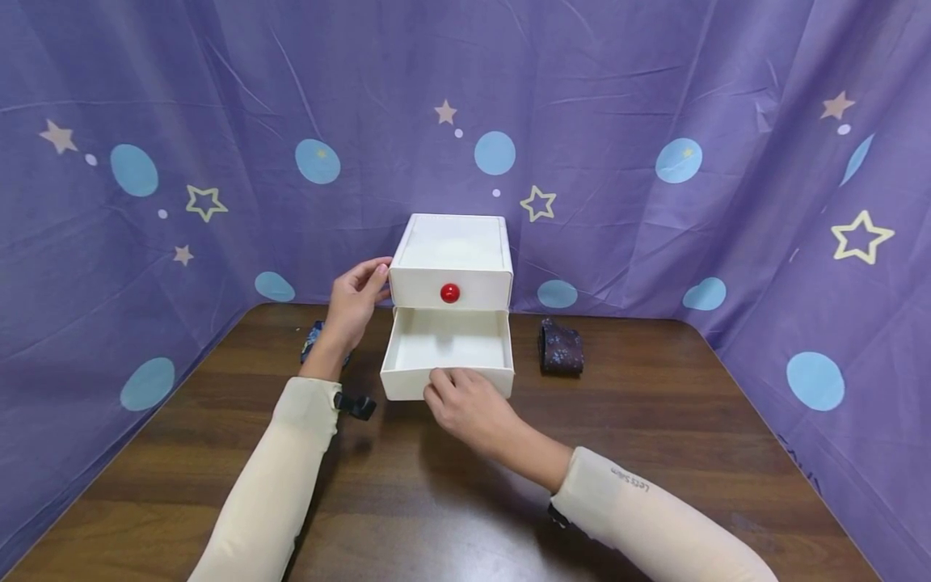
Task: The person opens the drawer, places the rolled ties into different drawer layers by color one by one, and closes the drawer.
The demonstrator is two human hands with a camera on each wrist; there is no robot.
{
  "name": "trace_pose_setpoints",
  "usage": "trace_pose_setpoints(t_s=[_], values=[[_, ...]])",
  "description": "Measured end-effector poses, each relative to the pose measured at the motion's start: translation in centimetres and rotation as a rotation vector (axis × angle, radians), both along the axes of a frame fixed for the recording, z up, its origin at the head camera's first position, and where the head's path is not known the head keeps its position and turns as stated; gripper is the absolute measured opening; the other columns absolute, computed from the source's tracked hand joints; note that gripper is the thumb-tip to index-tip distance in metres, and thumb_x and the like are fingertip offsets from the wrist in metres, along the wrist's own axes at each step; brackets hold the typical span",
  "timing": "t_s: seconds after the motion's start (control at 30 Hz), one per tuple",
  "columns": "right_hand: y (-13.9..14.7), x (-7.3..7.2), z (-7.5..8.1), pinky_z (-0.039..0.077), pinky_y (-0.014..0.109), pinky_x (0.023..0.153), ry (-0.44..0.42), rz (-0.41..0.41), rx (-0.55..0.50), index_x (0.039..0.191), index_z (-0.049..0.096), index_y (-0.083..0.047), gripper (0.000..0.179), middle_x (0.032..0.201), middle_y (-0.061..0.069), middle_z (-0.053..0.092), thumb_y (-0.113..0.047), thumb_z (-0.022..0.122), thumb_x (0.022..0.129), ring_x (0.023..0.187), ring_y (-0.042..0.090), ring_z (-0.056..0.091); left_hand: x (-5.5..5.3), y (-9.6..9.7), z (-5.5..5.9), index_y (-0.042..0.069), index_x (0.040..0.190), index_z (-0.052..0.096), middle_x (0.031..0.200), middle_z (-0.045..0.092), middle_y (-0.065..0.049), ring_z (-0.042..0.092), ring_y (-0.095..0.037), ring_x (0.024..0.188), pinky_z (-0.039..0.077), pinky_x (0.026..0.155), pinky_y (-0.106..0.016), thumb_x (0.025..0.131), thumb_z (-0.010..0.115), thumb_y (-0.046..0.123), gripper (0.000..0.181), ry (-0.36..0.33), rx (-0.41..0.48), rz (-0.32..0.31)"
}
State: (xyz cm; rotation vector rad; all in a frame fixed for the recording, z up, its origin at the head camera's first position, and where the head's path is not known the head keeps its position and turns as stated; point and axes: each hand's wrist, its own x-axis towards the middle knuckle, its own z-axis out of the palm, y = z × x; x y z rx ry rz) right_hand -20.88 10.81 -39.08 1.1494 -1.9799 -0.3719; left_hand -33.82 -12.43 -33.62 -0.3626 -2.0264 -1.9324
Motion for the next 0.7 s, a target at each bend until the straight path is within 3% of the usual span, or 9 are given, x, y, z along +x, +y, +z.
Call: trace_pose_setpoints(t_s=[0.33,0.7], values=[[0.0,0.6,0.0,0.057,0.028,0.073,-0.021,-0.013,0.026,0.108,0.065,-0.004,0.027,0.105,0.01,0.058,0.003,0.073,0.083,0.083,0.022,0.061,-0.1,0.0,-0.1,0.005,0.134,0.066,0.129,0.066,-0.015,0.062,-0.024,0.117,0.055,0.099,-0.043,0.105,0.061,0.03,0.039,0.012,0.005,0.001],[-0.2,1.3,0.0,0.057,0.027,0.068,-0.007,-0.011,0.038,0.106,0.066,-0.005,0.02,0.103,0.009,0.058,0.002,0.066,0.087,0.081,0.021,0.062,0.0,0.0,0.0,0.006,0.134,0.066,0.13,0.066,-0.014,0.062,-0.024,0.118,0.054,0.101,-0.042,0.105,0.061,0.031,0.039,0.001,0.005,-0.001]])
